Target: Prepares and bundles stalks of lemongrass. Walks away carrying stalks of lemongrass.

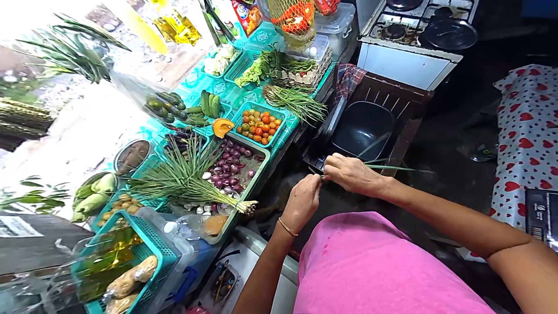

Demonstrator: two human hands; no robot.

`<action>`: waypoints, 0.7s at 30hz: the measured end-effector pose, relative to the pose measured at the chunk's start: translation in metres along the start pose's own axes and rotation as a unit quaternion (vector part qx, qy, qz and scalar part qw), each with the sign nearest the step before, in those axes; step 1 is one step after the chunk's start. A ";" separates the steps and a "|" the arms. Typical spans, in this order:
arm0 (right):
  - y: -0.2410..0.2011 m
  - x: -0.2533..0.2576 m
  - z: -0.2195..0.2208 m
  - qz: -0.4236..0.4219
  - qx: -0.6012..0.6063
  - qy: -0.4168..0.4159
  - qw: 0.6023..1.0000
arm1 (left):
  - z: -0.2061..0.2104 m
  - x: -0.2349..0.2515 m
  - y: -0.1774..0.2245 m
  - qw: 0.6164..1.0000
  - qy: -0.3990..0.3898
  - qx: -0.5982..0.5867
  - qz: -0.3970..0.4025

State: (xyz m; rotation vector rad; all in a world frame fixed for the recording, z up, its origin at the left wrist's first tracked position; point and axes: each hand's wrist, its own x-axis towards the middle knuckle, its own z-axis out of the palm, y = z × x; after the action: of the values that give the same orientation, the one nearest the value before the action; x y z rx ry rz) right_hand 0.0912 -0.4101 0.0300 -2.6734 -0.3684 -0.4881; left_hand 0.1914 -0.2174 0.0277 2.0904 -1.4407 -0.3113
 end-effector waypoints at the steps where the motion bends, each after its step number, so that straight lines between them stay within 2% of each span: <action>1: 0.004 -0.001 0.003 -0.004 0.017 0.013 1.000 | 0.001 -0.001 -0.001 0.999 0.033 0.000 0.009; 3: 0.007 -0.004 0.012 0.005 0.043 0.038 0.998 | 0.005 -0.003 -0.003 0.993 0.111 -0.026 0.008; 5: 0.003 -0.007 0.019 0.027 0.048 0.084 0.995 | 0.009 -0.001 -0.003 0.973 0.185 -0.139 -0.028; 6: -0.001 -0.007 0.023 0.043 0.046 0.115 0.991 | 0.010 0.000 -0.002 0.949 0.212 -0.229 -0.051; 8: -0.009 -0.006 0.032 0.080 0.038 0.170 0.981 | 0.013 0.004 0.001 0.874 0.250 -0.405 -0.101; 9: -0.013 -0.005 0.036 0.098 0.036 0.188 0.977 | 0.014 0.006 0.002 0.837 0.267 -0.461 -0.126; 11: -0.018 -0.002 0.041 0.121 0.039 0.206 0.970 | 0.018 0.009 0.006 0.789 0.305 -0.507 -0.162; 13: -0.024 0.001 0.045 0.125 0.041 0.216 0.968 | 0.025 0.011 0.008 0.781 0.352 -0.489 -0.166; 16: -0.034 0.006 0.050 0.124 0.048 0.224 0.966 | 0.039 0.015 0.006 0.818 0.435 -0.358 -0.113; 18: -0.036 0.008 0.051 0.127 0.056 0.230 0.963 | 0.044 0.019 0.006 0.822 0.466 -0.315 -0.091; 21: -0.036 0.010 0.045 0.147 0.118 0.200 0.961 | 0.042 0.018 0.004 0.793 0.446 -0.409 -0.072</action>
State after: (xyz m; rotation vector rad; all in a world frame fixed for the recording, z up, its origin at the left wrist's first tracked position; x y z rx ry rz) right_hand 0.1009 -0.3572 0.0074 -2.2716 0.0844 -0.8125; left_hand 0.1748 -0.2483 -0.0017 1.2823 -0.4212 0.0325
